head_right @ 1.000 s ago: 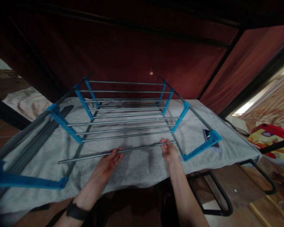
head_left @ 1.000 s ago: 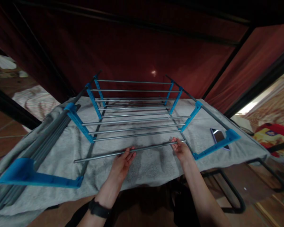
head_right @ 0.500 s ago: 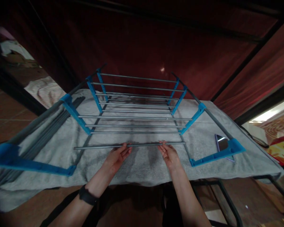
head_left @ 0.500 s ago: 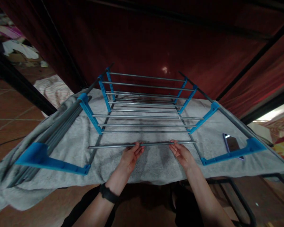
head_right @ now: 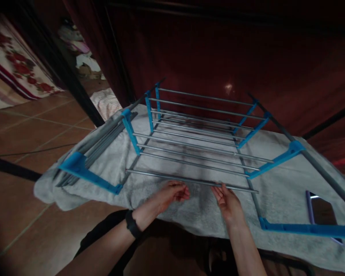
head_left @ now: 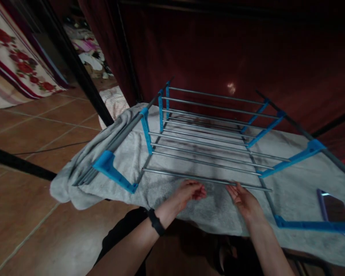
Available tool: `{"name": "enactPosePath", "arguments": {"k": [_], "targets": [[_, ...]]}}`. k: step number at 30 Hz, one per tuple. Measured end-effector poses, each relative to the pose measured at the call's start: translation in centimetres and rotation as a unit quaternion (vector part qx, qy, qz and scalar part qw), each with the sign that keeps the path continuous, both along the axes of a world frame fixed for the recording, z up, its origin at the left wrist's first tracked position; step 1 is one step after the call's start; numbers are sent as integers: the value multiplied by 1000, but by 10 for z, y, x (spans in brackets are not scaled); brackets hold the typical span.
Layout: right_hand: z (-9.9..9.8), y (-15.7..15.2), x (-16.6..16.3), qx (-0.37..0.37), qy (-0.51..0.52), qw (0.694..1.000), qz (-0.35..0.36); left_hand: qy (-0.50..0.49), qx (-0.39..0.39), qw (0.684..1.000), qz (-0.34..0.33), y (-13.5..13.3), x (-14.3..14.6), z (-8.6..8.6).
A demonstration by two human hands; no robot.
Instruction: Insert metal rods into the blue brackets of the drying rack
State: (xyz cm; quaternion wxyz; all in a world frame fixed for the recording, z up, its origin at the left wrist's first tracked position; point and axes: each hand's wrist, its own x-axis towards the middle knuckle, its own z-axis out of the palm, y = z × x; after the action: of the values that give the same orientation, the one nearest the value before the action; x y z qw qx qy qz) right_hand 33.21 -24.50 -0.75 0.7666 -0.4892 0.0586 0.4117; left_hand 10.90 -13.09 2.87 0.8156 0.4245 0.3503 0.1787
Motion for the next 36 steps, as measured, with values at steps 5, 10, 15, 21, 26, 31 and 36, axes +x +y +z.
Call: {"name": "enactPosePath", "arguments": {"k": [5,10,15,21,26,31,36], "targets": [[-1,-2,8,-33,-18,999,-10,121,480,868,-40,0,-2,11],[-1,-4,12,-56,-20,998,-6,216,737,634,-90,13,-14,19],[4,-4,14,-70,-16,997,-15,272,761,566,-164,24,-22,13],[14,-1,16,-94,4,995,-34,265,767,554,-188,27,-25,15],[14,-5,25,-104,17,993,-50,266,772,548,-183,30,-26,13],[10,-12,39,-107,-3,993,-57,273,770,549,-174,33,-28,10],[10,-16,48,-124,-20,990,-67,275,765,555,-175,34,-29,11]]}}
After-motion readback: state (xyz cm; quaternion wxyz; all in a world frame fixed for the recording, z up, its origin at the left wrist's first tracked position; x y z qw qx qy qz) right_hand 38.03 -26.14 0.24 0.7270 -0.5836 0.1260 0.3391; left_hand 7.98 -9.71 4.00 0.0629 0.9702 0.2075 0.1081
